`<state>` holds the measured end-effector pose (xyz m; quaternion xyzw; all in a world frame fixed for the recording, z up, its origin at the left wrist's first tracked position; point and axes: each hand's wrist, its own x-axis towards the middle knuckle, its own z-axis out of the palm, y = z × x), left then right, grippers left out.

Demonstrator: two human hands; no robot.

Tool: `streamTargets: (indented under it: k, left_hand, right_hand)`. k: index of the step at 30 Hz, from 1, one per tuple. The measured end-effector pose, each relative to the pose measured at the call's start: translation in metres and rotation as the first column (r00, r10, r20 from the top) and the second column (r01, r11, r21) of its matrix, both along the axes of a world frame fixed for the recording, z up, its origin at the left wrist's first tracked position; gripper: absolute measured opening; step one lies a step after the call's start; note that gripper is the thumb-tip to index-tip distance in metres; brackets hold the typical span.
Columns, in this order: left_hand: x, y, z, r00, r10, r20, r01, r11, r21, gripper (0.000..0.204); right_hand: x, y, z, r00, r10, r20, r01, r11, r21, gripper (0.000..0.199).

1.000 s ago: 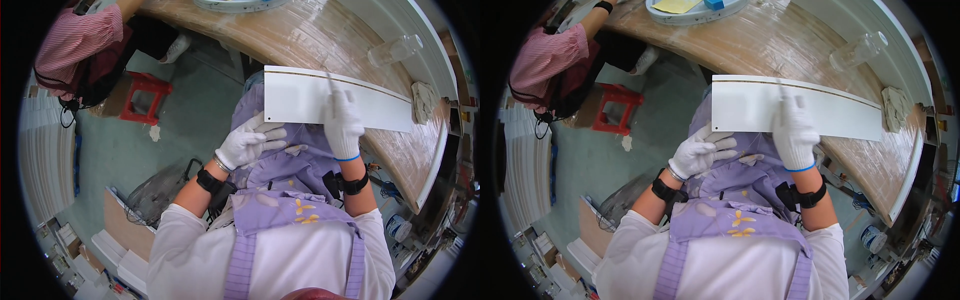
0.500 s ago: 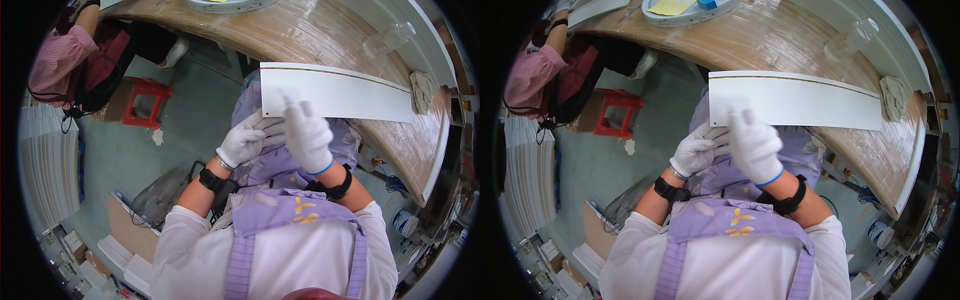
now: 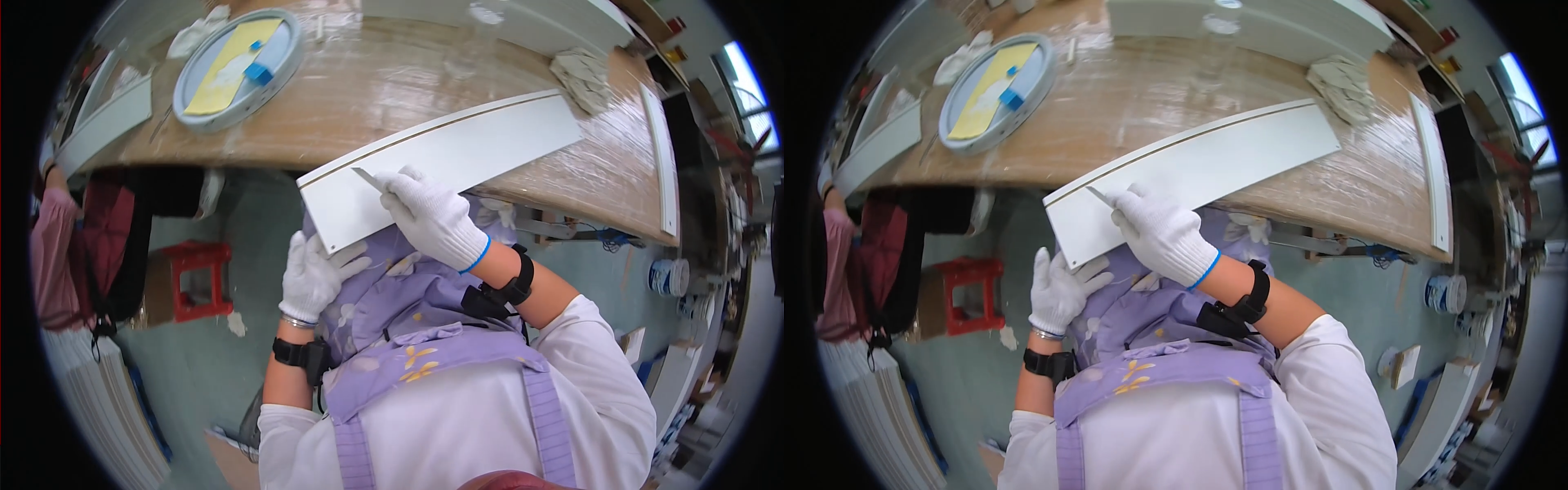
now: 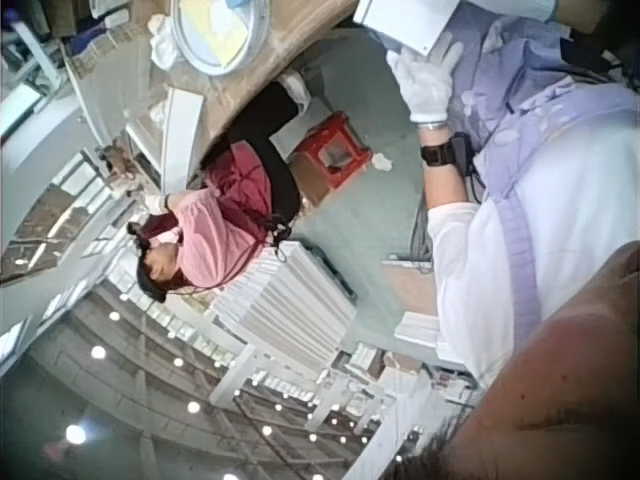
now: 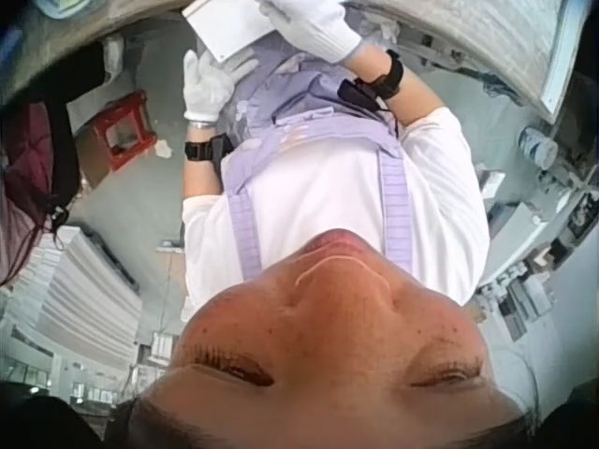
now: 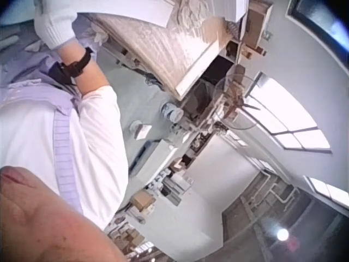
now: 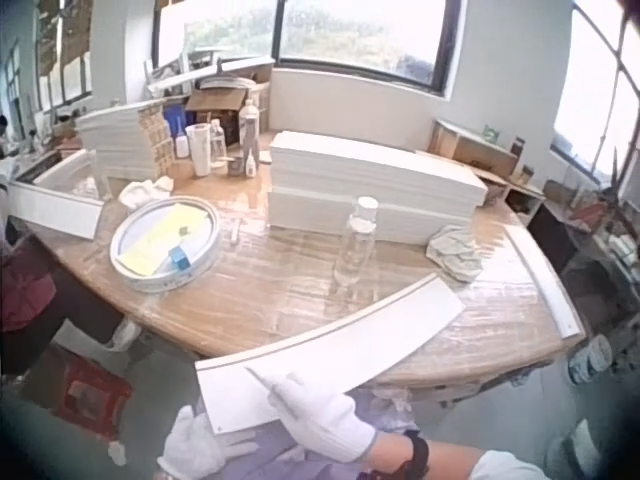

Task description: Cleaning, scraping, and prepping white furniture panels at a workbench in a factory.

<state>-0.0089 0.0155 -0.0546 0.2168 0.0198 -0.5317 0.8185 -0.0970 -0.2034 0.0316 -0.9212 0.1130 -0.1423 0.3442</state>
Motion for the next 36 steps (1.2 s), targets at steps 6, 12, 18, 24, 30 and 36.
streamTargets:
  k: [6,12,18,24,30,36]
  left_hand:
    - [0.018,-0.045,0.008,0.995,0.056,0.08,-0.076,0.96,0.269,0.046]
    - [-0.011,0.008,0.001,0.991,0.121,0.064,-0.136,0.916,0.377,0.042]
    - [-0.05,0.06,-0.006,0.988,0.15,0.047,-0.157,0.924,0.349,0.044]
    - [-0.052,0.064,-0.02,0.972,0.235,-0.007,-0.211,0.887,0.411,0.048]
    - [-0.065,0.052,-0.009,0.954,0.283,0.096,-0.296,0.845,0.446,0.053]
    - [-0.061,0.054,-0.006,0.973,0.226,0.048,-0.227,0.891,0.394,0.056]
  right_hand:
    - [-0.011,-0.016,-0.001,1.0,-0.016,-0.015,0.013,0.987,-0.159,0.024]
    - [-0.04,-0.012,-0.019,0.97,0.121,-0.21,-0.189,0.919,-0.345,0.027]
    - [-0.101,-0.133,-0.019,0.971,-0.231,0.061,0.236,0.886,-0.4,0.043]
    - [-0.117,-0.207,-0.009,0.764,-0.588,0.265,0.645,0.693,-0.321,0.012]
    - [-0.095,-0.095,-0.025,0.997,0.001,-0.08,-0.037,0.892,-0.45,0.025]
    - [-0.121,-0.237,-0.031,0.757,-0.582,0.296,0.647,0.606,-0.463,0.015]
